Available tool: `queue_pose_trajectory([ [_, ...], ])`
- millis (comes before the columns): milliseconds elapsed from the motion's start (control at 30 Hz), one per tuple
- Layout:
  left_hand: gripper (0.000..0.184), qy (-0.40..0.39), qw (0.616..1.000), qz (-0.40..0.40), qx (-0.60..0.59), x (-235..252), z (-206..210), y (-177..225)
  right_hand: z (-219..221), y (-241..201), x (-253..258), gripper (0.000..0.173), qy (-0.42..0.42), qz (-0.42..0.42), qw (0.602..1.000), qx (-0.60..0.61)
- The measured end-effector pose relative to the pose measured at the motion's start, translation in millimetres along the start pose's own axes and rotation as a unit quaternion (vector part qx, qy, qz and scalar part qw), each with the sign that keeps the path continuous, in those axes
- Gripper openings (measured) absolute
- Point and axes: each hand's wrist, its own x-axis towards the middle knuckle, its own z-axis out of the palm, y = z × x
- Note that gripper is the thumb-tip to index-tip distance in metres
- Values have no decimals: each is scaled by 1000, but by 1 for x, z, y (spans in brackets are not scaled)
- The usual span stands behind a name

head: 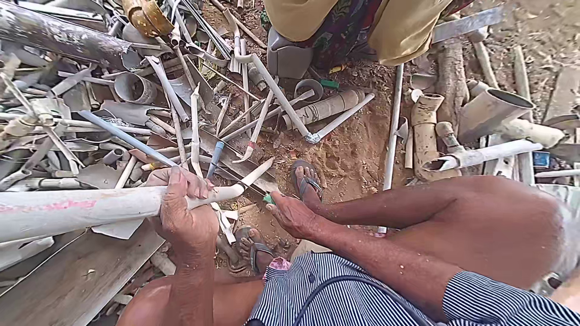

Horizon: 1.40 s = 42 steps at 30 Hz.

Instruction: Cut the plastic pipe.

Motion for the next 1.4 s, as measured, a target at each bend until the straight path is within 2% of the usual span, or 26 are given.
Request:
queue_pose_trajectory([
  [67, 35, -15, 999, 15, -24, 2, -4, -2, -2, 35, 25, 47, 11, 94, 995, -19],
  [133, 28, -41, 997, 46, -46, 1, -6, -7, -5, 59, 41, 49, 17, 148, 989, -20],
  [200, 27, -53, 995, 67, -48, -6, -7, -11, -2, 39, 25, 47, 5, 120, 993, -18],
  [267, 32, -54, 994, 86, -43, -6, -3, -14, -3, 1, 2, 43, 2, 34, 999, -8],
  [333, 34, -59, 993, 97, -39, -7, -2, -16, 5, -8, -7, 40, 13, -18, 1000, 3],
  [367, 37, -69, 992, 96, -39, -8, -3, -16, 7, 1, -4, 42, 15, -3, 1000, 9],
  [467, 38, -100, 990, 92, -50, -8, -5, -16, 4, 58, 28, 50, 22, 136, 990, 18],
  [500, 37, -115, 988, 88, -51, -9, -5, -17, 5, 66, 32, 52, 29, 146, 989, 17],
  [600, 32, -137, 986, 84, -34, -13, -6, -17, 2, 17, 4, 45, 9, 66, 998, 20],
  [667, 25, -99, 990, 99, -19, -11, -3, -17, 4, -7, -12, 41, 8, -12, 1000, 25],
  [700, 18, -61, 992, 106, -12, -9, -2, -18, 6, -5, -11, 41, 11, -19, 999, 27],
  [767, 12, -12, 994, 104, -5, -5, -3, -18, 4, 20, 9, 45, 12, 53, 998, 36],
  [833, 14, -32, 994, 107, -15, -3, -7, -20, -1, 55, 36, 48, 21, 142, 989, 30],
  [867, 14, -55, 993, 107, -19, -3, -8, -21, -2, 60, 40, 49, 23, 154, 987, 28],
  [933, 16, -82, 991, 108, -5, -7, -6, -22, -4, 35, 23, 49, 13, 119, 992, 32],
  [1000, 16, -76, 990, 120, 9, -7, -1, -24, -4, -3, 0, 44, 3, 50, 998, 49],
  [1067, 16, -70, 989, 132, 20, -5, 0, -24, 0, -13, -4, 41, 8, 18, 998, 55],
  [1233, 15, -108, 984, 141, 26, -3, -6, -20, -3, 72, 46, 55, 33, 167, 984, 55],
  [1300, 14, -120, 983, 139, 22, -6, -6, -22, -2, 52, 34, 50, 32, 150, 987, 49],
  [1400, 12, -129, 982, 138, 19, -1, -11, -22, 1, -6, 4, 43, 19, 35, 997, 67],
])
